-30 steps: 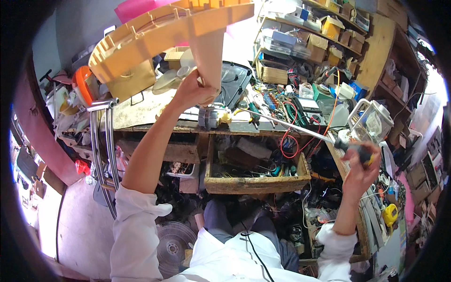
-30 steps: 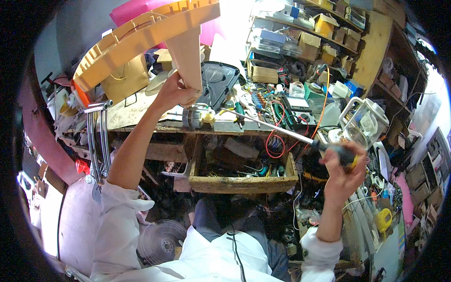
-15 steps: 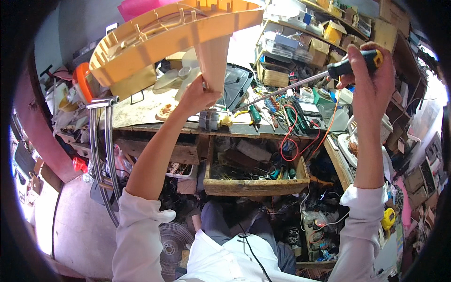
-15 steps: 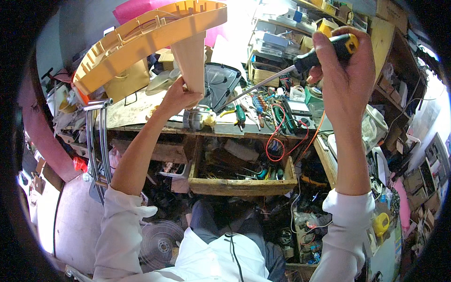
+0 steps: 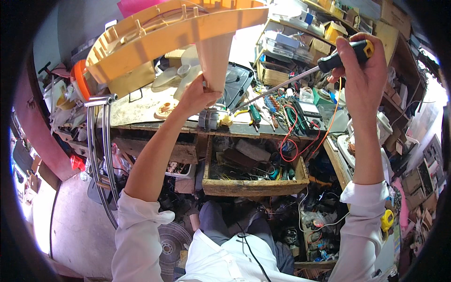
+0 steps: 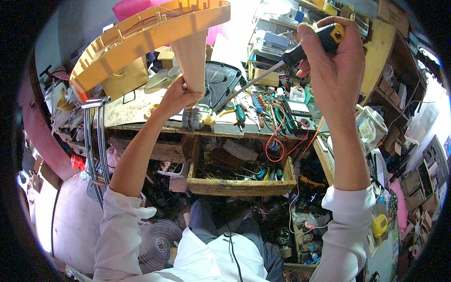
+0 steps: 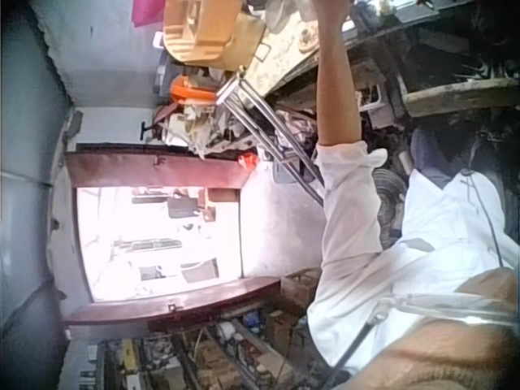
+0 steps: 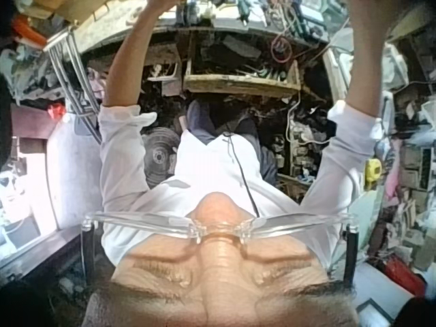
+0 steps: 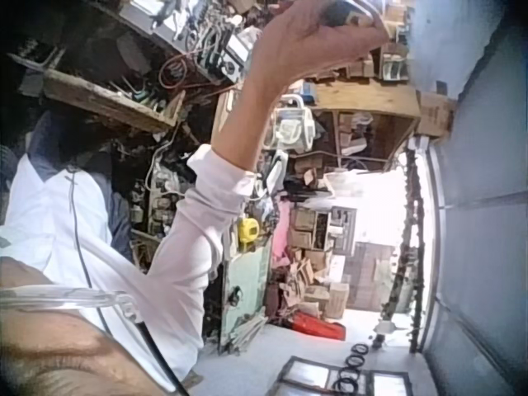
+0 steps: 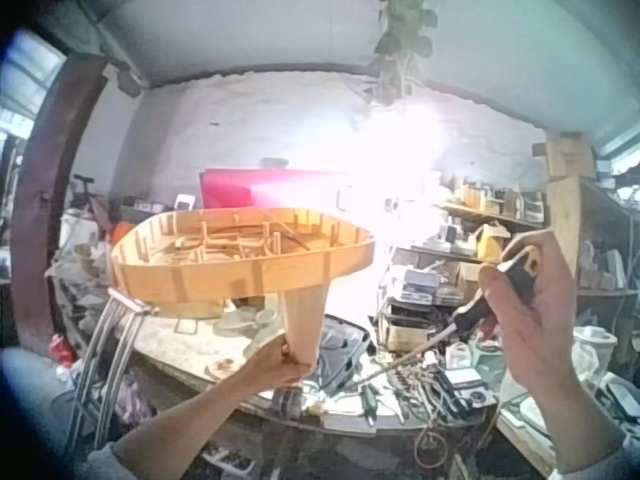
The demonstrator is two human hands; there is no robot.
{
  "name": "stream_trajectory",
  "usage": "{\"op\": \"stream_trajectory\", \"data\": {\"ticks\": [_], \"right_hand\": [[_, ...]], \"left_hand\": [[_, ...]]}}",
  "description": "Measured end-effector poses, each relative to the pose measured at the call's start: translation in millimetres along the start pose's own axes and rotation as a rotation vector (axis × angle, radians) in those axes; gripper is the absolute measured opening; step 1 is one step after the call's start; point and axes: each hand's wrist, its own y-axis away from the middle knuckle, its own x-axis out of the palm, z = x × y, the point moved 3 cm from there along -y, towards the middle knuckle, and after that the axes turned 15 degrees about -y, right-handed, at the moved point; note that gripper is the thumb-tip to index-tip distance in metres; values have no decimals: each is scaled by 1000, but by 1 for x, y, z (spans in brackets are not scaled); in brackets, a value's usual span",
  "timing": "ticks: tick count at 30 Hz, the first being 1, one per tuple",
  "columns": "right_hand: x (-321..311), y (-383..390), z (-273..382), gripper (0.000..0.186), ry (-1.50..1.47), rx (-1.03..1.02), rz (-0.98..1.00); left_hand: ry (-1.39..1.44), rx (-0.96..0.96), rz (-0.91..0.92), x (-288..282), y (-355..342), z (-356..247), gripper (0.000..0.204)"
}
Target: The person disassembles a beige hair dryer using a screwdriver, removes the internal fan housing, and inspects the components. The person then reassembles the hair dryer and places it on the workbench.
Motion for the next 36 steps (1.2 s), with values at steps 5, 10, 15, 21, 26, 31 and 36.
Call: {"op": "stream_trajectory", "data": {"ticks": [5,10,15,21,26,31,36], "right_hand": [[0,-6,1,37,38,2,55],[23,-42,4,38,341,-65,121],[68,-86,4,37,521,-189,247],[95,-122,1,40,508,-65,479],[95,-130,-16,31,251,17,634],[75,-140,-18,26,130,195,829],[75,-133,12,29,320,225,930]], "left_hand": [[-52,22,-35,-1,1,-5,60],[44,-8,-42,2,8,-19,60],[44,-59,-112,3,11,-2,61],[143,-4,-78,11,0,4,61],[147,-19,-75,8,4,9,61],[138,0,-80,12,7,4,59],[233,12,-128,21,7,4,57]]}}
